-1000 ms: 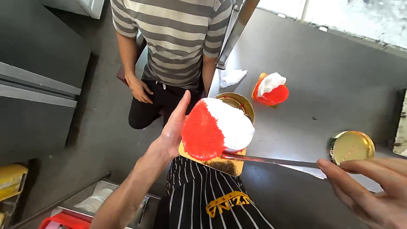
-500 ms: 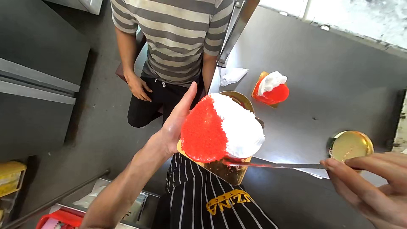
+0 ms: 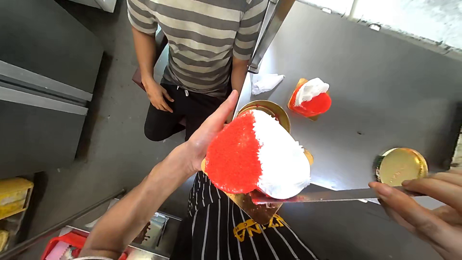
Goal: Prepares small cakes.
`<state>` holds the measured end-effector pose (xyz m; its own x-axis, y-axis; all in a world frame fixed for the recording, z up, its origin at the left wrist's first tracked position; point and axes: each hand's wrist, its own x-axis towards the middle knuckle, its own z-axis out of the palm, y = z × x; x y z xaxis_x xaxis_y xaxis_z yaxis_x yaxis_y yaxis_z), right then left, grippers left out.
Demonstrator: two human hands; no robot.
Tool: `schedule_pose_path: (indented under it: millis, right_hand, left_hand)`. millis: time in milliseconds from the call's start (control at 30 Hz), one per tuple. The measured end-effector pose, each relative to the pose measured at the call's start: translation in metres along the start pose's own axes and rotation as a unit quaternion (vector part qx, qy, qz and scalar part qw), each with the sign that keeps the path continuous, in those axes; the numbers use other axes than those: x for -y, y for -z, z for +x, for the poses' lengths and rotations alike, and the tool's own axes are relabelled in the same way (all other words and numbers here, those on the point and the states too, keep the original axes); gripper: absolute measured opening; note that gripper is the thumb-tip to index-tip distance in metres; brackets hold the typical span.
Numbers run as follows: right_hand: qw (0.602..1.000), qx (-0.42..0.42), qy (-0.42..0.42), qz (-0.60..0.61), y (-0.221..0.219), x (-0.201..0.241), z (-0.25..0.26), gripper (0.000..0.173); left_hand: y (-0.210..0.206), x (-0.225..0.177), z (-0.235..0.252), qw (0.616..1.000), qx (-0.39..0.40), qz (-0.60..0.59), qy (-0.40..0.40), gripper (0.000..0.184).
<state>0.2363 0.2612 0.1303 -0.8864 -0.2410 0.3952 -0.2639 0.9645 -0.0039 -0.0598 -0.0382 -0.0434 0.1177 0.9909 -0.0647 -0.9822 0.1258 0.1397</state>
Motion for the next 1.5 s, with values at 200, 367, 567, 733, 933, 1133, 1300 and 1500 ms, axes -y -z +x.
schedule_pose_path:
  millis: [200,367,567,733,933,1133,1300,1500]
  right_hand:
    - [1.000,0.010,-0.005,0.000,0.003,0.005,0.001,0.029]
    - [0.999,0.004,-0.022,-0.037,-0.003,0.007,-0.005,0.033]
    - [0.998,-0.008,-0.039,-0.054,-0.006,0.013,-0.006,0.027]
    - [0.991,-0.048,-0.123,-0.020,-0.012,0.018,-0.025,0.028]
    - [0.922,-0.047,-0.337,0.184,-0.042,0.070,-0.029,0.046]
    - [0.750,-0.055,-0.477,0.454,-0.082,0.131,0.028,0.045]
    - [0.726,-0.062,-0.481,0.487,-0.113,0.144,0.051,0.043]
    - [0.727,-0.049,-0.485,0.484,-0.127,0.149,0.052,0.043]
  left_hand:
    - [0.008,0.005,0.000,0.999,0.034,-0.009,-0.026,0.075]
    - [-0.122,-0.008,0.009,0.978,-0.191,0.043,-0.067,0.075]
    - [-0.124,-0.008,0.008,0.972,-0.214,0.030,-0.089,0.076]
    - [-0.120,-0.009,0.004,0.965,-0.219,0.043,-0.141,0.075]
    - [-0.114,0.008,-0.001,0.920,-0.258,0.109,-0.272,0.066]
    - [-0.096,0.036,0.015,0.860,-0.348,0.031,-0.372,0.066]
    - [-0.080,0.059,0.020,0.866,-0.336,-0.052,-0.366,0.067]
    - [-0.076,0.060,0.024,0.871,-0.298,-0.067,-0.383,0.064]
